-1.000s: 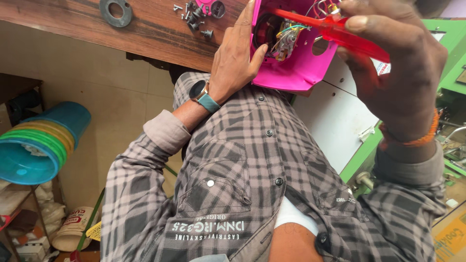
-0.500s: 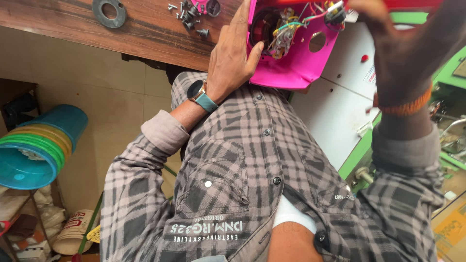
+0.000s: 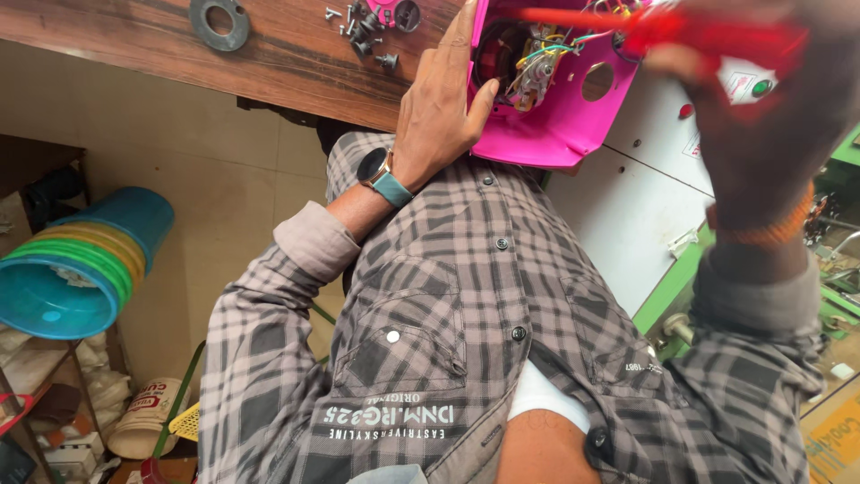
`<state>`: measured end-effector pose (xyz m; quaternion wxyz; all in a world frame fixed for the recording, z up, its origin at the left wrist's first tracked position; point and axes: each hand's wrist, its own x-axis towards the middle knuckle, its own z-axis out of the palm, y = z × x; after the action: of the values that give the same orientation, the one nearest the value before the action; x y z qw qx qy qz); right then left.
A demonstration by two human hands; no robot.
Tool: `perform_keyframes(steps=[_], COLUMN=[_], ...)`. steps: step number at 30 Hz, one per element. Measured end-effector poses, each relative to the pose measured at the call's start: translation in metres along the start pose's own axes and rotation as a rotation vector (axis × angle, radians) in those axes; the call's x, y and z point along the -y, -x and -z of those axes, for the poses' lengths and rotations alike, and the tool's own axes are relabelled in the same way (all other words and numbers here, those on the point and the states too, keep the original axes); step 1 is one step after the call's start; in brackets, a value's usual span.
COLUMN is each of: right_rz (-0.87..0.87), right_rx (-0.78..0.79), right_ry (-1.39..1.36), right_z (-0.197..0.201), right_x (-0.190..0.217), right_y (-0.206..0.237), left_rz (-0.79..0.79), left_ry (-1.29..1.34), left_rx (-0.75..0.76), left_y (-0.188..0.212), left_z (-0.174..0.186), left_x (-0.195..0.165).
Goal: The person works on a pink mixer at a workbench. They remove the jar from the motor base, handle a rubber gasket ring, unscrew and separate the housing to expose the internal motor and wiring, then use a screwdriver on the internal components.
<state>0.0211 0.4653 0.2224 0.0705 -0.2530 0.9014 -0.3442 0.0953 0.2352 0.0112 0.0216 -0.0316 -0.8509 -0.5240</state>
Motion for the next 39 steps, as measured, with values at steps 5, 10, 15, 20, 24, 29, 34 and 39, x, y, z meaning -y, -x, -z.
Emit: perform_keyframes(steps=[5, 10, 15, 20, 24, 29, 34, 39], right_rz=[0.117, 0.143, 0.154, 0.161, 0.228, 0.201, 0.264, 0.194], right_rx=[-0.081, -0.012, -0.031, -0.026, -0.053, -0.13, -0.082, -0.187], right_ry=[0.216, 0.173, 0.309, 0.208, 0.223, 0.323, 0.311, 0.406], right_z=[-0.003, -0.005, -0.001, -0.004, -0.004, -0.01, -0.008, -0.012], right_x=[0.006, 0.017, 0.013, 0.0, -0.011, -0.025, -0.034, -0.031], right_y=[-0.011, -0.012, -0.008, 0.0, 0.005, 0.009, 0.015, 0.013], left_rz=[0.012, 0.048, 0.062, 0.039, 0.075, 0.038, 0.124, 0.017], left_ry=[-0.021, -0.065, -0.061, -0.091, -0.072, -0.09, -0.054, -0.047], left_rx=[0.005, 0.013, 0.011, 0.009, 0.038, 0.017, 0.083, 0.024], left_y=[-0.001, 0.0, 0.001, 0.003, 0.002, 0.003, 0.001, 0.002], left_z=[0.002, 0.004, 0.002, 0.003, 0.003, 0.003, 0.004, 0.005], left_x=[-0.004, -0.007, -0.005, -0.004, -0.003, -0.002, -0.002, -0.002])
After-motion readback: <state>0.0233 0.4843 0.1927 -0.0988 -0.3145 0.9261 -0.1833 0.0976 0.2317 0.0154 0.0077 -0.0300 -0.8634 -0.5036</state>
